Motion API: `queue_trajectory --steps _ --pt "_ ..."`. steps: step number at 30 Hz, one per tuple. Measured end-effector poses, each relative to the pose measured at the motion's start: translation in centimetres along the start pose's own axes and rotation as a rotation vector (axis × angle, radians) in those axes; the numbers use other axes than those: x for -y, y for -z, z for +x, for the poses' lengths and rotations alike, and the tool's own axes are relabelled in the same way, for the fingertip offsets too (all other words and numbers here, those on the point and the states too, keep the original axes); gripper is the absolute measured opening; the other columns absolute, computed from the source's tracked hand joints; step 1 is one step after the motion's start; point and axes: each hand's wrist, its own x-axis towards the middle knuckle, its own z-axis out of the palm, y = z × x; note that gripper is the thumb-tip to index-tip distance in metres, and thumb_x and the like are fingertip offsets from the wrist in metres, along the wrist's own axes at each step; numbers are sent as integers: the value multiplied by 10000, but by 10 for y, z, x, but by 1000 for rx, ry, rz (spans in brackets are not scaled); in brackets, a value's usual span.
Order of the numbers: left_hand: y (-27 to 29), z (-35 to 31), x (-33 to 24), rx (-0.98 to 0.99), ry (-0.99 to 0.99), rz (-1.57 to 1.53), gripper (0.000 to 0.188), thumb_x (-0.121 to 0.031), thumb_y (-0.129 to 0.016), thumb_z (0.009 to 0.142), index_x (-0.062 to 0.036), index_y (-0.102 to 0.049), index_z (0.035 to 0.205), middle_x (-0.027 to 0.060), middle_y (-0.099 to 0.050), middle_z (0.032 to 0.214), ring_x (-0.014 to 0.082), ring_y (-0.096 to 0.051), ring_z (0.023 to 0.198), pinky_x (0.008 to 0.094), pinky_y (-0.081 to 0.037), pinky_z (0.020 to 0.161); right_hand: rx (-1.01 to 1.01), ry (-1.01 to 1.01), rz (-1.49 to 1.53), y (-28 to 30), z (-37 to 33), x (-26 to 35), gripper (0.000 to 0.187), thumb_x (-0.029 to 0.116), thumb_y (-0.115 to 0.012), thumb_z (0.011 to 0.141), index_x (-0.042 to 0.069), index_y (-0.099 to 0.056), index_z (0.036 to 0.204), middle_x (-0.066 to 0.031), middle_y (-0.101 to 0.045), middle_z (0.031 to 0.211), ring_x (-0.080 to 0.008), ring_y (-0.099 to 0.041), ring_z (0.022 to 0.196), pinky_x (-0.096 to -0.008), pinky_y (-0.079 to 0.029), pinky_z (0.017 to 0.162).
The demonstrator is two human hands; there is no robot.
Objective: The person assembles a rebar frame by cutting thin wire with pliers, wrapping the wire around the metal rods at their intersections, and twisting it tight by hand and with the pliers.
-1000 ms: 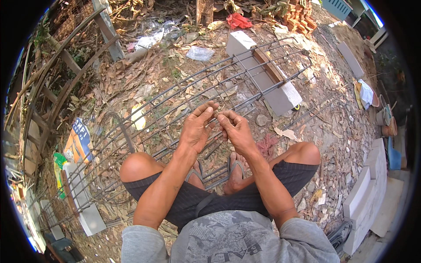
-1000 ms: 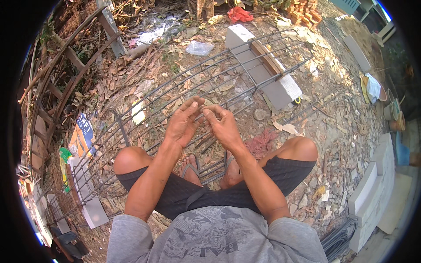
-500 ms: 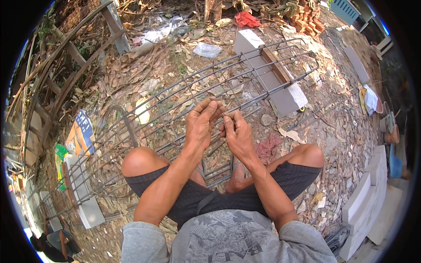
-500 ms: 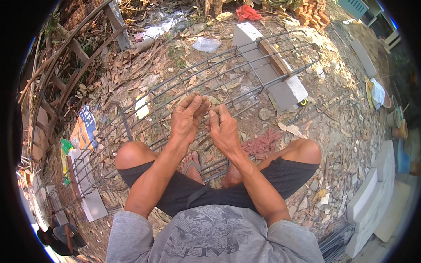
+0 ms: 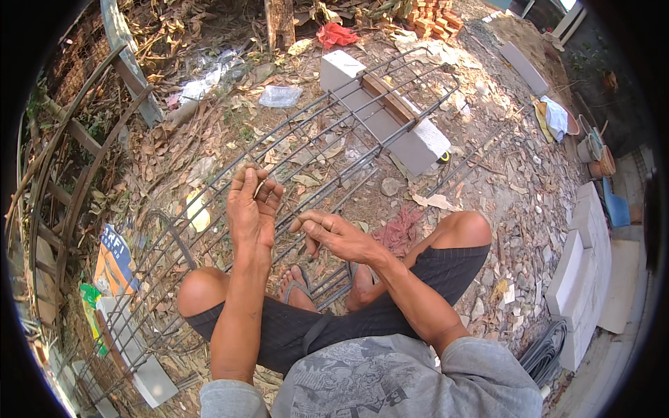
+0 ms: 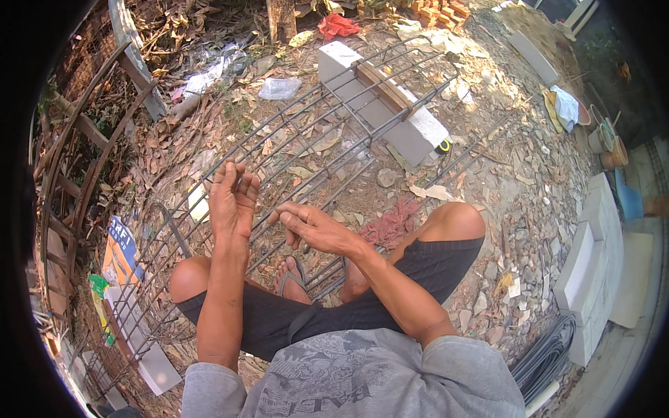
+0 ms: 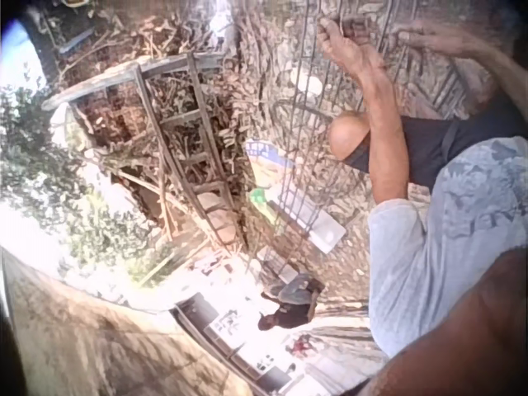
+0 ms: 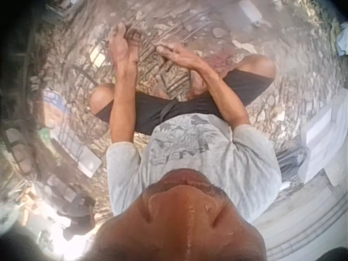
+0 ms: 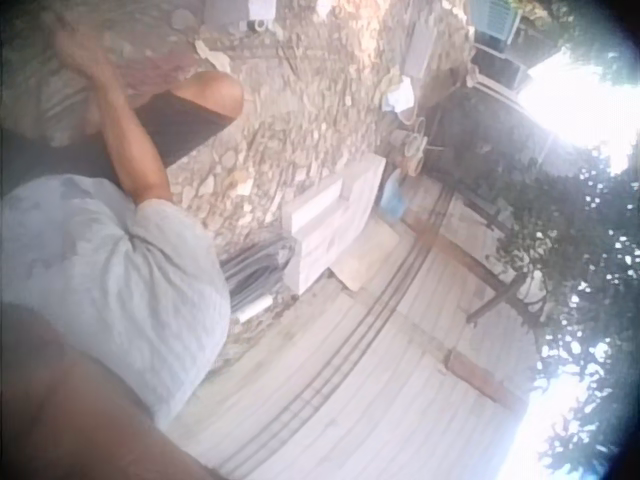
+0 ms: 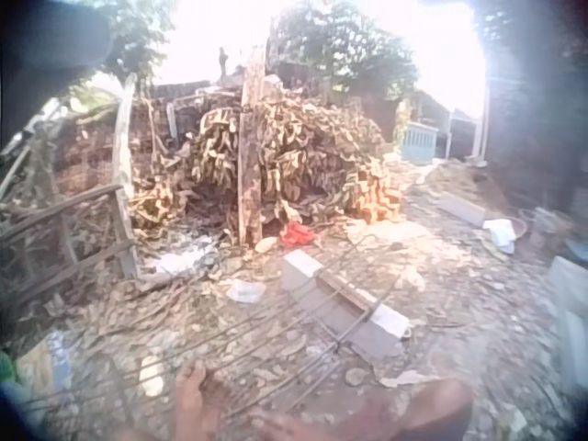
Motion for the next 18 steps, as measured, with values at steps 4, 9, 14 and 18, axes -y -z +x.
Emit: queue_trajectory --steps 4,9,14,18 --pt "33 28 -47 155 -16 -280 114 -157 -613 1000 -82 -598 1083 51 -653 918 121 -599 722 247 -530 622 416 -35 -7 5 -2 -13 430 413 -417 1074 30 -610 1105 -34 -568 723 -117 -564 719 -308 -473 697" --pt "41 31 -74 159 -205 -302 65 -140 -601 1002 -82 -589 1030 60 -638 928 112 -520 684 237 -447 550 -12 289 -346 -28 -2 -27 321 318 -468 1059 28 -605 1063 -110 -626 730 -291 -643 769 -433 -472 749" --pt "27 20 -116 -12 -490 -266 48 -131 -565 1019 -88 -577 1036 72 -635 929 115 -527 699 234 -452 562 -17 59 -648 -16 -12 -7 296 293 -478 1051 17 -585 1073 -185 -634 843 -356 -648 829 -454 -470 774" --pt "12 12 -128 -7 -657 -152 46 -135 -548 1028 -102 -545 1061 66 -627 912 119 -543 701 257 -472 580 -85 311 -302 -31 -15 -26 258 263 -495 1038 10 -545 1040 -215 -604 775 -447 -587 701 -479 -449 682"
